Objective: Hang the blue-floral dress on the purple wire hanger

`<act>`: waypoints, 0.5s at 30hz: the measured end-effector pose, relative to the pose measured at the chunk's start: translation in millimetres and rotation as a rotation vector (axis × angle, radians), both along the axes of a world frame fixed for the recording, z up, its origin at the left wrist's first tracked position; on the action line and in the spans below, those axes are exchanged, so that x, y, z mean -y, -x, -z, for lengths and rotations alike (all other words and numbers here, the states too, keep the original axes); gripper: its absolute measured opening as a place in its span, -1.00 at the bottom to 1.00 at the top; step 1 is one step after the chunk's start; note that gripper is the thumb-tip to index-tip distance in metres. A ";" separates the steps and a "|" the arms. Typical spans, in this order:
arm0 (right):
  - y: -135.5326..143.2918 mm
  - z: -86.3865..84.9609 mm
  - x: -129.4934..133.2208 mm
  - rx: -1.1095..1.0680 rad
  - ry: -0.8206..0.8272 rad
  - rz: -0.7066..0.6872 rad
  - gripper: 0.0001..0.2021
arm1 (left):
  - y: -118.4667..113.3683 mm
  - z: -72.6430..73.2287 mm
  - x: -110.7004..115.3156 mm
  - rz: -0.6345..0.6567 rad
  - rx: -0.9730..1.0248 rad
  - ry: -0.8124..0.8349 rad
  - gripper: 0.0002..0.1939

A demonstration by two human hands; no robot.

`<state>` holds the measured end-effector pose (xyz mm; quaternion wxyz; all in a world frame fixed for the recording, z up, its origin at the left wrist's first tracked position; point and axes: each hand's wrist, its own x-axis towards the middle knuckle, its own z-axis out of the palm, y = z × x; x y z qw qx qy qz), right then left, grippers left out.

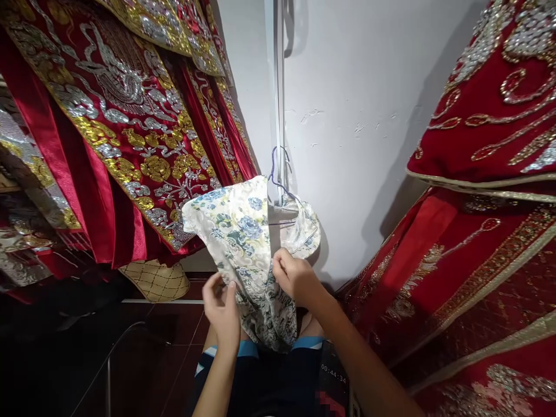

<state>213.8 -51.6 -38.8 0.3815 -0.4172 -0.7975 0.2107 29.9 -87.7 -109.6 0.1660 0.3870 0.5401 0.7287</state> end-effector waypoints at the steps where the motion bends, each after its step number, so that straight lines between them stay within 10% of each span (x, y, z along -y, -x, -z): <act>1: 0.9 -2.1 1.3 0.067 -0.041 -0.009 -0.84 | -5.0 -2.1 1.8 -0.094 -0.097 -0.123 -0.58; 4: 7.3 -8.1 4.4 0.274 -0.194 -0.018 -0.82 | -20.8 -9.5 6.0 0.044 -0.357 -0.268 -0.67; 8: 10.4 -16.1 4.8 0.421 -0.311 -0.075 -0.76 | -30.8 -12.9 3.9 0.383 -0.341 -0.032 -0.83; 15: -20.8 -60.9 -43.4 0.338 -0.169 -0.032 -0.74 | -19.4 -8.1 3.7 0.472 -0.419 0.040 -0.76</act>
